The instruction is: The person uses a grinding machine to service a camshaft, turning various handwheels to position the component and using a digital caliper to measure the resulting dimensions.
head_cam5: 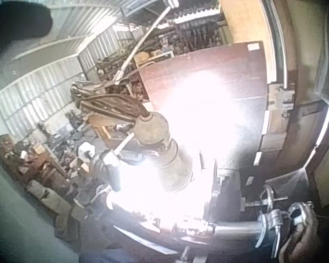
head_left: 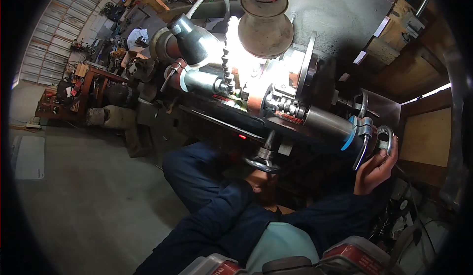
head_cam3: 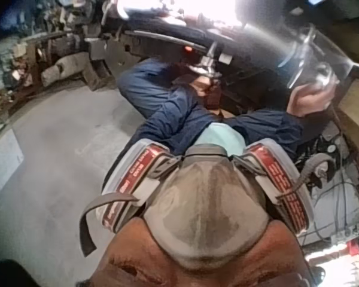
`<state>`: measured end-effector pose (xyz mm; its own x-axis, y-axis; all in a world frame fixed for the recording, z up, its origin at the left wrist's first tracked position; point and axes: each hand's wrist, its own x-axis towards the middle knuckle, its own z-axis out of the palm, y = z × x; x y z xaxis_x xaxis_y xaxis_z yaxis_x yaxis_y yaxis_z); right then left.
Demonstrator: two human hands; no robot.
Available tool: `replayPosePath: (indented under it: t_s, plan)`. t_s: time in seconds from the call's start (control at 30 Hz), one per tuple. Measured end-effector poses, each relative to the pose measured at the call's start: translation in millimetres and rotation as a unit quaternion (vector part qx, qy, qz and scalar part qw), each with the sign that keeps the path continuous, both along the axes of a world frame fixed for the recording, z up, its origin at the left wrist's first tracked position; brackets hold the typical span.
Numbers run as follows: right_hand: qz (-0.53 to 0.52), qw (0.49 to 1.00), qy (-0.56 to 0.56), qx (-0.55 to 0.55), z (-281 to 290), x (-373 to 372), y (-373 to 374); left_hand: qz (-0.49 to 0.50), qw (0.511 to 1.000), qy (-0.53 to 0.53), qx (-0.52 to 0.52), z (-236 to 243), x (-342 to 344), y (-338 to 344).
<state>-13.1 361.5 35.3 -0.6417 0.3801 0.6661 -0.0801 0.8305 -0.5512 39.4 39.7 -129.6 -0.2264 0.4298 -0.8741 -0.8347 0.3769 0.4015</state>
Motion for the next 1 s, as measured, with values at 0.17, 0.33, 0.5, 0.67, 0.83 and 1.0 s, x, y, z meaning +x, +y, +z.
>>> replayPosePath:
  t_s: [0.17,0.33,0.5,0.67,0.83,1.0]
  plan:
    - [-0.014,1.000,0.008,0.004,-4,-2,3,0.305,0.895,-0.186,0.268,61,9,15]
    - [-0.011,1.000,0.005,0.008,-3,-2,6,0.354,0.915,-0.100,0.168,108,3,-20]
    - [-0.003,1.000,0.003,-0.001,-3,-5,2,0.290,0.879,0.347,-0.151,83,17,-24]
    - [-0.003,0.999,-0.008,-0.037,-7,-1,4,-0.014,0.703,0.642,-0.306,94,-12,-1]
    - [-0.024,1.000,-0.006,-0.007,-11,-2,5,-0.059,0.721,0.594,-0.351,82,-20,-6]
    - [-0.050,0.998,0.008,0.028,-10,-4,5,-0.022,0.878,0.450,-0.162,61,-30,-41]
